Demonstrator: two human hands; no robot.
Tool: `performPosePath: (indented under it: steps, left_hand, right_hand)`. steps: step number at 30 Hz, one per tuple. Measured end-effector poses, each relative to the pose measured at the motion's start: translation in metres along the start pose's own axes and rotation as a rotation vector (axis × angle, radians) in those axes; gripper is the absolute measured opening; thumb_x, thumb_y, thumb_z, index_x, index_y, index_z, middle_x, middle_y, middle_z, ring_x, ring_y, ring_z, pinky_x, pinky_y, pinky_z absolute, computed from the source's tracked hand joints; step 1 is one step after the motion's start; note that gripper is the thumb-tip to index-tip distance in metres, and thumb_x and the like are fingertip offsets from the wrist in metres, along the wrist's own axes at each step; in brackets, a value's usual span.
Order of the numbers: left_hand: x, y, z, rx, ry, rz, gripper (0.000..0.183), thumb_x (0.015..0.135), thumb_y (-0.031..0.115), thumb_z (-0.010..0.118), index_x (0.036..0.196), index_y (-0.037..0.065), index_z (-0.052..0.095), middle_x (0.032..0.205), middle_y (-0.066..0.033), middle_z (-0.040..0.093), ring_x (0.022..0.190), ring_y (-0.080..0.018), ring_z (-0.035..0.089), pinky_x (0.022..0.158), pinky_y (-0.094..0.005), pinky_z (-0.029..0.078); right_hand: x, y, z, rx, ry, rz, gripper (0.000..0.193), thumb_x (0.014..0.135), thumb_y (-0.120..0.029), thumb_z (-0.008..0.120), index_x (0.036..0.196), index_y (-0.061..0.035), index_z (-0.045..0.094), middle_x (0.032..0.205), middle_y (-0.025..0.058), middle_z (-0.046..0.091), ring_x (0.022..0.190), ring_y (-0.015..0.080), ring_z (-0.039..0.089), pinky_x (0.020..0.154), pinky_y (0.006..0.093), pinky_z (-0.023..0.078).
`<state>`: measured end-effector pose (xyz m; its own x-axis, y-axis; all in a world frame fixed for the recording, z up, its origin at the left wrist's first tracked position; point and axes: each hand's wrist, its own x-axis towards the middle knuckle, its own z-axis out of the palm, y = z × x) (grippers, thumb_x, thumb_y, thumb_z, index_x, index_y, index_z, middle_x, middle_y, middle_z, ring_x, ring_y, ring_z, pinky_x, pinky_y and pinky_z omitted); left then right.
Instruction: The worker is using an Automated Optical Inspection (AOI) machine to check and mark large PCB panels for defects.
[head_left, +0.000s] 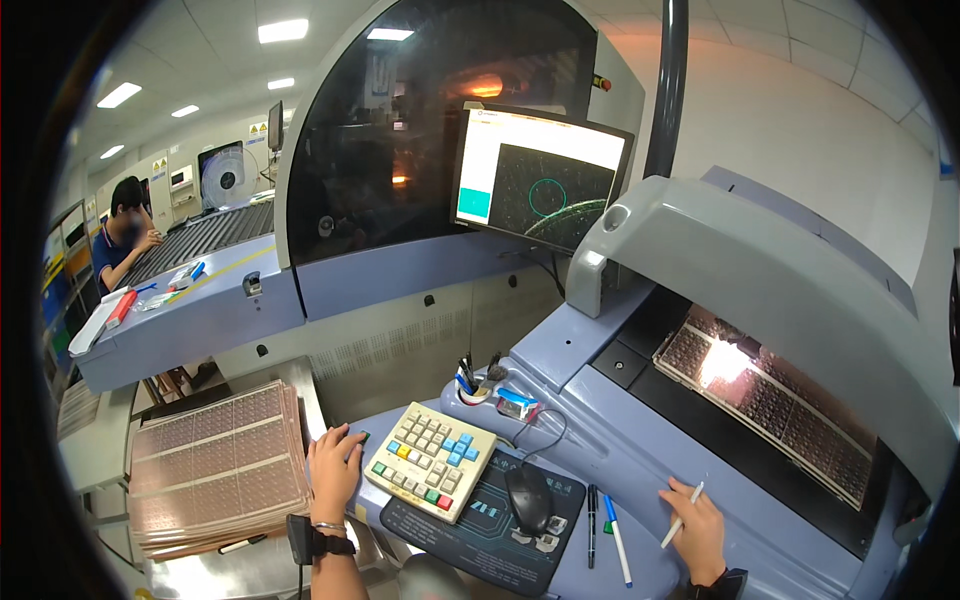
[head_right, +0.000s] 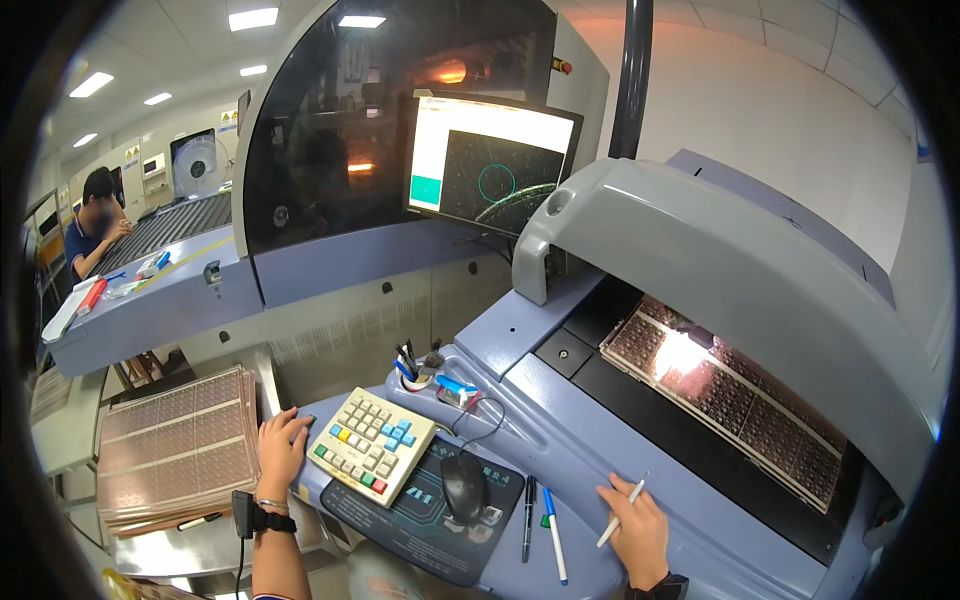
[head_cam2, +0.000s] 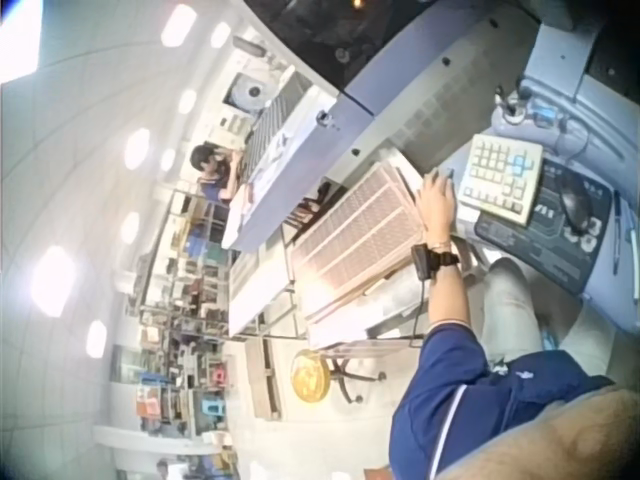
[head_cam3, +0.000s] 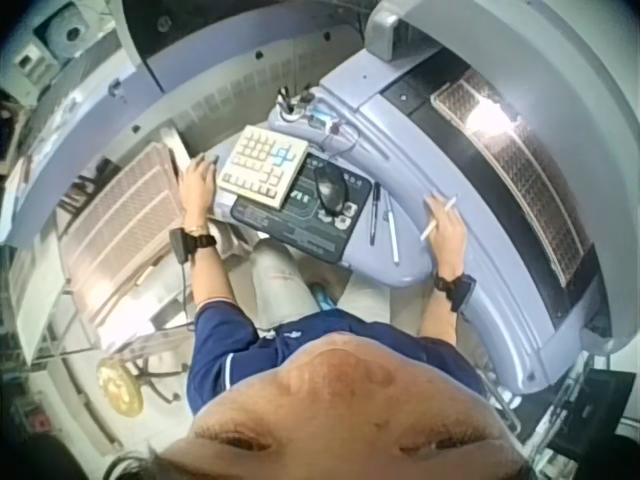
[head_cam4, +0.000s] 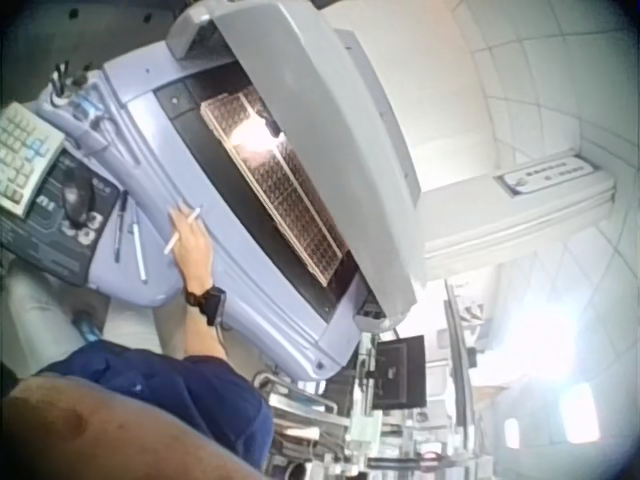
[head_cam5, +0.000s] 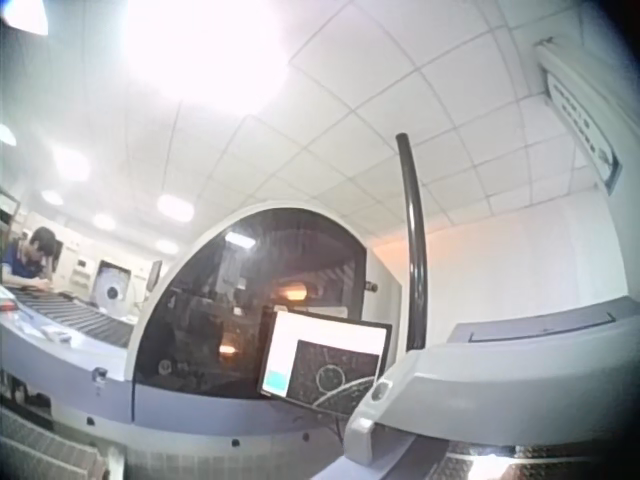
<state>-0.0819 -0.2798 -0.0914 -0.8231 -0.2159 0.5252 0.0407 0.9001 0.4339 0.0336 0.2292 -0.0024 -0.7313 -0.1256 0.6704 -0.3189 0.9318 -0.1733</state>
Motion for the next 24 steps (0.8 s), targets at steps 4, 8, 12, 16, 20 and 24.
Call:
performPosePath:
  steps: [4,8,12,16,20,24]
  left_hand:
    - [0.0002,0.0034,-0.0017,0.001,-0.005,-0.012,0.022,0.089,0.020,0.063,0.108,0.020,0.073,0.127,-0.0073,0.062,0.126,-0.0308,0.050,0.110,-0.0524,0.030]
    - [-0.0011,0.0008,-0.0007,-0.006,-0.009,-0.021,0.022,0.089,0.020,0.063,0.108,0.020,0.073,0.126,-0.0073,0.062,0.126,-0.0307,0.050,0.110,-0.0529,0.030]
    - [-0.0018,0.0010,-0.0012,-0.011,0.008,-0.011,0.021,0.089,0.021,0.063,0.107,0.020,0.073,0.126,-0.0073,0.062,0.125,-0.0304,0.050,0.110,-0.0530,0.030]
    - [-0.0010,0.0025,-0.0035,0.006,0.022,-0.015,0.020,0.089,0.022,0.064,0.106,0.020,0.073,0.126,-0.0072,0.062,0.125,-0.0304,0.051,0.110,-0.0530,0.030]
    - [-0.0017,0.0039,-0.0030,-0.006,0.027,-0.015,0.020,0.088,0.022,0.064,0.106,0.020,0.073,0.126,-0.0072,0.062,0.125,-0.0306,0.050,0.110,-0.0530,0.030]
    - [-0.0024,0.0036,-0.0015,0.000,0.028,-0.014,0.020,0.088,0.022,0.064,0.106,0.020,0.073,0.126,-0.0075,0.062,0.125,-0.0309,0.050,0.110,-0.0528,0.030]
  right_hand:
    - [0.0016,-0.0020,-0.0010,0.000,0.004,0.008,0.034,0.070,0.007,0.063,0.098,-0.0091,0.070,0.109,0.0108,0.070,0.090,0.0292,0.067,0.072,0.0356,0.056]
    - [-0.0003,-0.0005,0.0016,-0.021,0.018,-0.012,0.032,0.070,0.007,0.063,0.097,-0.0090,0.071,0.108,0.0106,0.071,0.089,0.0290,0.067,0.071,0.0355,0.056]
    - [-0.0010,-0.0009,0.0027,-0.024,0.019,-0.014,0.031,0.070,0.007,0.063,0.096,-0.0090,0.071,0.106,0.0107,0.071,0.087,0.0292,0.067,0.070,0.0356,0.056]
    - [-0.0002,-0.0018,0.0043,-0.027,0.030,-0.020,0.031,0.070,0.007,0.062,0.095,-0.0087,0.070,0.105,0.0115,0.071,0.087,0.0291,0.067,0.070,0.0357,0.056]
    - [-0.0010,0.0001,0.0045,-0.027,0.024,-0.026,0.031,0.069,0.007,0.062,0.095,-0.0083,0.070,0.105,0.0118,0.071,0.085,0.0294,0.067,0.070,0.0358,0.055]
    - [0.0007,-0.0016,0.0030,-0.030,0.022,-0.028,0.031,0.069,0.007,0.062,0.095,-0.0076,0.070,0.105,0.0119,0.071,0.084,0.0299,0.066,0.070,0.0357,0.055]
